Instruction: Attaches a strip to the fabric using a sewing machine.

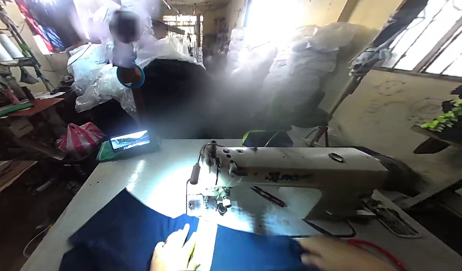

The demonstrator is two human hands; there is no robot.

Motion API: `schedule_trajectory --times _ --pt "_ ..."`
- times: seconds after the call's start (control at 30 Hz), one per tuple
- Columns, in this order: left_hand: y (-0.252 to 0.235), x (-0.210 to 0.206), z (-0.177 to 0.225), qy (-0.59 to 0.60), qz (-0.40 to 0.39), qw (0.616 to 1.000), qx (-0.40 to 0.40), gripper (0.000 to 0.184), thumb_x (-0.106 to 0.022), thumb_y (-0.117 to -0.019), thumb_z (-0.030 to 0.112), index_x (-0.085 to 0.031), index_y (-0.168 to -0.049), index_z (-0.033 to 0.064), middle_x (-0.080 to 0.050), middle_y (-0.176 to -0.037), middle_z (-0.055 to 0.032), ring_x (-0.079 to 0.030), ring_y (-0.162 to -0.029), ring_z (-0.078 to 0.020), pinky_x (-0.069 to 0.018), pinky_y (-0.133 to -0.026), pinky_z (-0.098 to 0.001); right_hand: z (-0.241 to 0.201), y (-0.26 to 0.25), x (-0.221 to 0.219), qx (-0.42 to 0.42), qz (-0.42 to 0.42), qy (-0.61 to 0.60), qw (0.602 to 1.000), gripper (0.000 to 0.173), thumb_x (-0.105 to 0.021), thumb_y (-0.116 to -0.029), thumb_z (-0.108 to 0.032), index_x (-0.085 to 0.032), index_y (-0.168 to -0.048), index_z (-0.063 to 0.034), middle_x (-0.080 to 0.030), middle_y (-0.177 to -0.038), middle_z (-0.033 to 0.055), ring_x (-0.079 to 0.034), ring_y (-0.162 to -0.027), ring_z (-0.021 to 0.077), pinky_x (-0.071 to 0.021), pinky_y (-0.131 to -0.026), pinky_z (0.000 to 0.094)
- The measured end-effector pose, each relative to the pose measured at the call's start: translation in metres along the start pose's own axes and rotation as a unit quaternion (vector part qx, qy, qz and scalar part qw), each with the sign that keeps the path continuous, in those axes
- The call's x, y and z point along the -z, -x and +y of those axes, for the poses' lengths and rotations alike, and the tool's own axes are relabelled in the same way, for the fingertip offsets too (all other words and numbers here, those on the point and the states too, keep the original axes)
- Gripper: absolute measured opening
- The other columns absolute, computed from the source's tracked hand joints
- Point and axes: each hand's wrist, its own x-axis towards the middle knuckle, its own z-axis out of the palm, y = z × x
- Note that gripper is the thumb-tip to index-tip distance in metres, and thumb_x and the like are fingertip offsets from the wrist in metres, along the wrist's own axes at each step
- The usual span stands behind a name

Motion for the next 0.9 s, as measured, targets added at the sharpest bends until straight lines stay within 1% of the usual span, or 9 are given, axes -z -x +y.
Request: schedule_trajectory --times 0.07,0.1,0.17,0.27,0.3,0.37,0.47,0.63,0.9 --pt "0.010 -0.012 0.012 -0.017 0.018 0.999 0.042 0.058 -0.050 -0.1012 0.047 -0.053 -0.151 0.0164 -0.045 -0.159 -0.0167 -0.050 -0.139 -0.0423 -0.0445 -0.099 -0.0657 -0.001 -0.004 -0.003 -0.085 0.196 0.021 0.977 0.039 -0.056 -0.1043 -0.017 -0.060 -0.137 0.0036 -0.063 -0.124 0.0358 -0.062 -0.115 0.0545 -0.0471 -0.098 0.0695" --pt "0.013 -0.015 0.017 -0.020 0.031 0.998 0.053 0.062 -0.053 -0.0997 0.050 -0.053 -0.151 0.0140 -0.045 -0.158 -0.0190 -0.049 -0.139 -0.0435 -0.0436 -0.101 -0.0659 -0.015 -0.009 -0.013 -0.084 0.284 0.031 0.955 0.044 -0.058 -0.1023 -0.014 -0.056 -0.144 0.0022 -0.060 -0.128 0.0363 -0.059 -0.117 0.0563 -0.0465 -0.098 0.0701" --pt "0.011 -0.021 0.022 -0.016 0.071 0.996 0.046 0.057 -0.055 -0.0994 0.042 -0.056 -0.147 0.0110 -0.049 -0.155 -0.0200 -0.050 -0.139 -0.0414 -0.0407 -0.106 -0.0637 -0.059 -0.019 -0.044 -0.028 0.344 0.030 0.938 0.050 -0.059 -0.1005 -0.015 -0.052 -0.147 0.0012 -0.056 -0.141 0.0332 -0.055 -0.128 0.0531 -0.0425 -0.106 0.0684" --pt "-0.006 -0.030 0.013 0.031 0.101 0.992 -0.070 0.047 -0.056 -0.0983 0.013 -0.057 -0.144 0.0042 -0.054 -0.152 -0.0164 -0.046 -0.145 -0.0345 -0.0277 -0.118 -0.0657 -0.113 -0.037 -0.096 0.016 0.287 -0.020 0.957 0.058 -0.053 -0.1047 -0.037 -0.047 -0.153 -0.0049 -0.042 -0.157 0.0273 -0.039 -0.146 0.0485 -0.0257 -0.118 0.0695" --pt "-0.012 -0.033 0.009 0.045 0.087 0.990 -0.098 0.048 -0.055 -0.0986 0.010 -0.056 -0.146 0.0032 -0.055 -0.151 -0.0147 -0.048 -0.144 -0.0317 -0.0272 -0.120 -0.0642 -0.118 -0.045 -0.111 0.005 0.278 -0.025 0.960 0.063 -0.049 -0.1054 -0.046 -0.044 -0.156 -0.0094 -0.037 -0.162 0.0245 -0.032 -0.150 0.0468 -0.0202 -0.120 0.0696" --pt "-0.022 -0.041 0.003 0.063 0.044 0.992 -0.098 0.049 -0.046 -0.1053 0.021 -0.049 -0.152 0.0054 -0.049 -0.157 -0.0100 -0.044 -0.147 -0.0263 -0.0230 -0.123 -0.0589 -0.117 -0.061 -0.129 -0.015 0.294 -0.011 0.956 0.067 -0.044 -0.1042 -0.055 -0.042 -0.158 -0.0150 -0.031 -0.165 0.0213 -0.026 -0.153 0.0449 -0.0138 -0.121 0.0707" --pt "-0.034 -0.045 -0.004 0.068 0.040 0.993 -0.089 0.051 -0.039 -0.1072 0.028 -0.046 -0.155 0.0101 -0.045 -0.160 -0.0046 -0.040 -0.150 -0.0213 -0.0197 -0.125 -0.0559 -0.104 -0.073 -0.128 -0.020 0.311 0.013 0.950 0.068 -0.043 -0.1032 -0.058 -0.042 -0.158 -0.0182 -0.033 -0.165 0.0177 -0.028 -0.153 0.0422 -0.0147 -0.121 0.0694" --pt "-0.053 -0.049 -0.012 0.048 0.076 0.990 -0.106 0.051 -0.035 -0.1079 0.031 -0.047 -0.154 0.0157 -0.044 -0.161 0.0007 -0.038 -0.150 -0.0160 -0.0225 -0.125 -0.0537 -0.089 -0.086 -0.114 -0.015 0.312 0.030 0.949 0.070 -0.040 -0.1023 -0.063 -0.041 -0.159 -0.0222 -0.032 -0.166 0.0151 -0.028 -0.154 0.0399 -0.0161 -0.122 0.0677" --pt "-0.068 -0.053 -0.018 0.036 0.119 0.984 -0.129 0.050 -0.035 -0.1084 0.032 -0.049 -0.153 0.0146 -0.044 -0.161 0.0004 -0.037 -0.150 -0.0152 -0.0252 -0.125 -0.0515 -0.085 -0.097 -0.110 -0.020 0.330 0.044 0.943 0.071 -0.037 -0.1013 -0.067 -0.040 -0.159 -0.0259 -0.033 -0.167 0.0121 -0.029 -0.154 0.0355 -0.0164 -0.123 0.0654"
